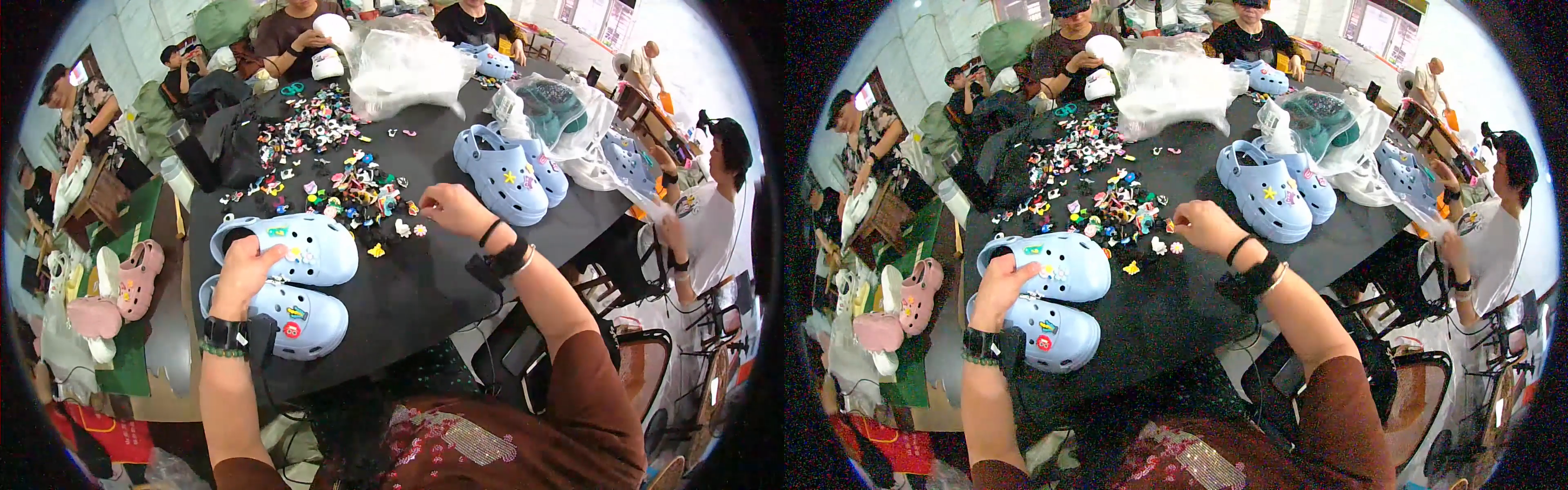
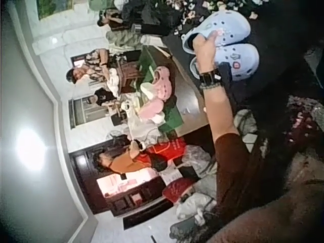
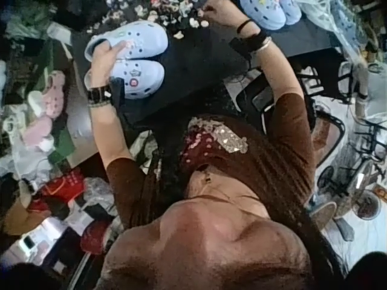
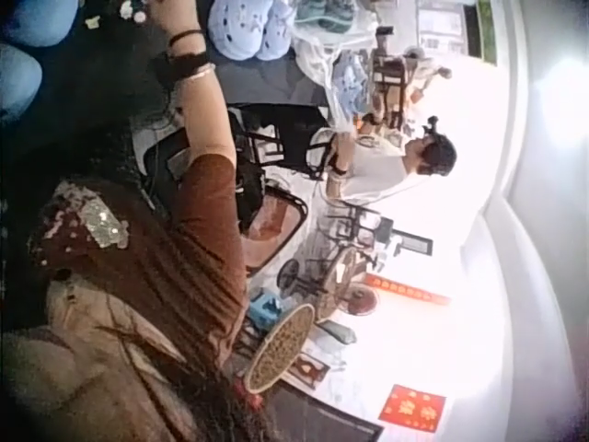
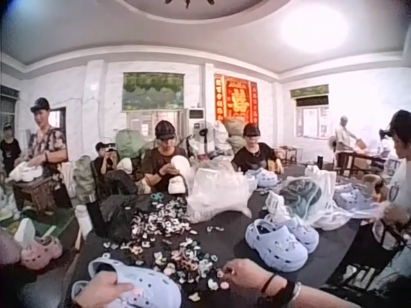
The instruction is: Apply decorative charms to the holes of foam-clog shoes.
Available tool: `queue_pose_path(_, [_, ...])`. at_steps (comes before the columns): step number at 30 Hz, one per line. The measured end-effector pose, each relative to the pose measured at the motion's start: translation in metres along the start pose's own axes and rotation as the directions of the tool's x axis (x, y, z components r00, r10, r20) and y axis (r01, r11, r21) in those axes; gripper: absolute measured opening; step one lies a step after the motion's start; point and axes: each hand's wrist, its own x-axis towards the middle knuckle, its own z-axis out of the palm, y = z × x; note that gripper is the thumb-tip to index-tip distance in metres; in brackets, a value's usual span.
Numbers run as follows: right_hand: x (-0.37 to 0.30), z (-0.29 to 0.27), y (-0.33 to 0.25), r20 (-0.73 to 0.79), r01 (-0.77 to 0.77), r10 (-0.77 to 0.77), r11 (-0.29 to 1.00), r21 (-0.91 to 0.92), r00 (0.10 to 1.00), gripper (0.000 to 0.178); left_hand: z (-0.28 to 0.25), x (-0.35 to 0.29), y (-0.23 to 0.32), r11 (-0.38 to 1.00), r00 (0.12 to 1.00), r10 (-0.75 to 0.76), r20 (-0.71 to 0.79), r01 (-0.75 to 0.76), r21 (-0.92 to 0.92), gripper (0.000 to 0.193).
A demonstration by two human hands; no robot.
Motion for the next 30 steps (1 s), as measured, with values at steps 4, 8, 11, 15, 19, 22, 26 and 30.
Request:
queue_pose_path(4, [0.018,0.005,0.026,0.042,-0.119,0.122,0.990,-0.080,0.992,0.018,0.004,0.003,-0.002,0.998,0.999,0.053,-0.015,-0.053,-0.022,0.023])
queue_pose_path(8, [0.039,0.017,0.020,0.033,-0.078,0.083,0.989,-0.128,0.996,0.028,0.001,0.010,-0.007,0.998,0.998,0.058,-0.006,-0.058,-0.020,0.021])
queue_pose_path(11, [0.054,0.025,0.027,0.021,-0.030,0.034,0.986,-0.162,0.999,0.027,0.005,0.015,0.003,0.999,1.000,0.004,0.010,-0.003,-0.052,0.020])
queue_pose_path(15, [0.069,0.041,0.002,0.071,0.166,-0.155,0.968,-0.190,0.985,0.033,-0.006,0.007,-0.016,0.984,0.991,0.127,-0.028,-0.122,0.131,0.025])
queue_pose_path(19, [0.067,0.042,-0.003,0.236,0.121,-0.073,0.974,-0.193,0.969,0.035,0.005,0.004,-0.012,0.984,0.986,0.164,-0.007,-0.163,0.072,0.030])
queue_pose_path(22, [0.064,0.054,0.018,0.147,0.142,-0.114,0.971,-0.193,0.983,0.038,0.010,0.000,0.004,0.971,0.993,0.115,-0.009,-0.111,0.214,0.037])
queue_pose_path(26, [0.062,0.055,0.020,0.132,0.132,-0.109,0.974,-0.183,0.985,0.037,0.008,-0.002,0.013,0.919,0.996,0.068,-0.051,-0.043,0.393,0.048])
queue_pose_path(30, [0.063,0.057,0.001,0.134,0.075,-0.052,0.982,-0.173,0.990,0.038,0.003,-0.001,0.009,0.932,0.994,0.084,-0.073,-0.052,0.360,0.047])
